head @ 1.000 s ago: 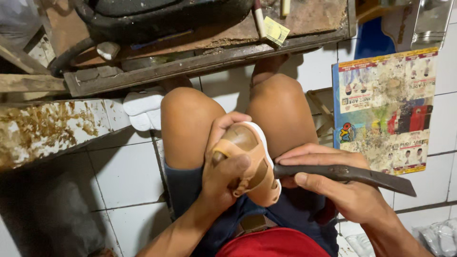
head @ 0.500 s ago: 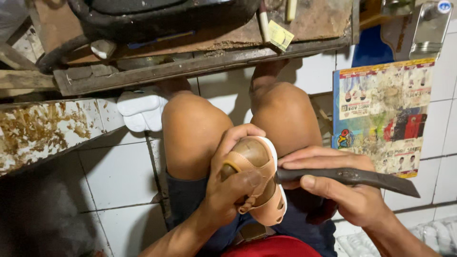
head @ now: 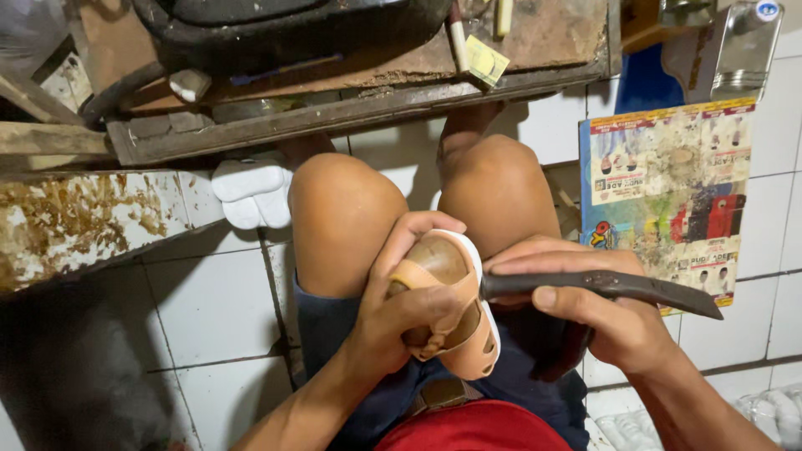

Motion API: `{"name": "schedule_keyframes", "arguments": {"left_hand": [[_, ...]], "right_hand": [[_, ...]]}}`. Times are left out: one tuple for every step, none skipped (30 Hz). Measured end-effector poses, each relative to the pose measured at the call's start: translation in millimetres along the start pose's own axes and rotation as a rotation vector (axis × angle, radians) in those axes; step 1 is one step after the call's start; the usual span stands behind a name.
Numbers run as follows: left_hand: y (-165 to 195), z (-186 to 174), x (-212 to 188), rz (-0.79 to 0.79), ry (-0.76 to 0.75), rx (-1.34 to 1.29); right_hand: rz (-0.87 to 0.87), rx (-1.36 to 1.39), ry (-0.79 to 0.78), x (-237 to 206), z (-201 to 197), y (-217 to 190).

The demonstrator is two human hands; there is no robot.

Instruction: The person sits on the floor holding a sandal, heats its sole over a gas burner flame, then presses and trims the sole edge with a hand tool. They work through several sandals, placing finished pairs on a rack and picking up new soles and uppers to heat and join.

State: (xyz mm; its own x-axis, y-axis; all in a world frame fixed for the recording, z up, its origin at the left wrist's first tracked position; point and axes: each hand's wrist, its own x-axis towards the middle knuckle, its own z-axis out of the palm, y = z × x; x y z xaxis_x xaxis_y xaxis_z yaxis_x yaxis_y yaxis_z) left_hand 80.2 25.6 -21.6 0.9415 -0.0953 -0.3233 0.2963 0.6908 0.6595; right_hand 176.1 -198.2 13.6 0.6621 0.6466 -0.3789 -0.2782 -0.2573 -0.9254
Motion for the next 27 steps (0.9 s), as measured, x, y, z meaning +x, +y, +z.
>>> {"name": "schedule_keyframes", "arguments": {"left_hand": [[0,0,0,0.019,0.006,0.052],[0,0,1,0.043,0.004,0.106],[-1,-1,1,0.028,-0.007,0.101],[-2,-1,2,0.014,-0.012,0.094],[-3,-2,3,-0.002,-0.009,0.086],[-4,-2,3,-0.003,-0.009,0.091],[-4,-3,3,-0.007,-0.009,0.095],[-4,-4,3,-0.009,-0.011,0.098],[-5,-5,2,0.016,-0.032,0.170],[-4,-6,2,0.044,-0.054,0.246],[-4,-6,2,0.066,-0.074,0.320],[-4,-6,1,-0.057,-0.055,0.262],[-4,-7,1,-0.175,-0.036,0.207],[-3,-6,1,-0.285,-0.023,0.156],[-3,-6,1,-0.201,-0.060,0.227],[-2,-6,3,-0.114,-0.092,0.301],[-1,-4,2,-0.036,-0.117,0.371],[0,-3,0,-0.066,-0.108,0.286],[2,-2,0,-0.095,-0.101,0.203],[3,0,-1,-0.121,-0.098,0.119],[5,1,-2,-0.115,-0.126,0.113],[6,3,-4,-0.108,-0.150,0.108],[7,6,-7,-0.100,-0.171,0.104],[6,10,-10,-0.070,-0.140,0.190],[4,15,-13,-0.043,-0.114,0.275],[1,21,-15,-0.016,-0.087,0.360],[-2,26,-17,-0.019,-0.079,0.378]], "right_hand": [[0.016,0.020,0.043,-1,2,2],[0.037,0.050,0.064,-3,3,3],[0.054,0.077,0.083,-4,3,3],[0.074,0.104,0.097,-4,3,3],[0.070,0.075,0.104,-4,2,3],[0.073,0.048,0.109,-4,1,1],[0.078,0.022,0.114,-3,1,-1],[0.025,-0.052,0.068,-1,0,-3],[-0.030,-0.127,0.022,2,-2,-6],[-0.091,-0.202,-0.024,7,-3,-8],[-0.087,-0.259,-0.076,11,-6,-12],[-0.076,-0.313,-0.129,15,-11,-18],[-0.072,-0.367,-0.182,18,-13,-22],[-0.070,-0.371,-0.234,19,-15,-26],[-0.078,-0.384,-0.281,21,-17,-29],[-0.090,-0.396,-0.331,21,-20,-31],[-0.127,-0.385,-0.329,20,-24,-31],[-0.160,-0.369,-0.327,19,-29,-30],[-0.196,-0.356,-0.323,15,-34,-27],[-0.183,-0.290,-0.254,11,-38,-20],[-0.170,-0.228,-0.184,7,-42,-10],[-0.159,-0.163,-0.119,5,-48,2],[-0.012,-0.089,0.058,5,-55,16],[0.136,-0.011,0.236,6,-62,32],[0.287,0.071,0.418,4,-68,48],[0.306,-0.040,0.535,3,-73,64],[0.323,-0.152,0.651,4,-77,81]]}}
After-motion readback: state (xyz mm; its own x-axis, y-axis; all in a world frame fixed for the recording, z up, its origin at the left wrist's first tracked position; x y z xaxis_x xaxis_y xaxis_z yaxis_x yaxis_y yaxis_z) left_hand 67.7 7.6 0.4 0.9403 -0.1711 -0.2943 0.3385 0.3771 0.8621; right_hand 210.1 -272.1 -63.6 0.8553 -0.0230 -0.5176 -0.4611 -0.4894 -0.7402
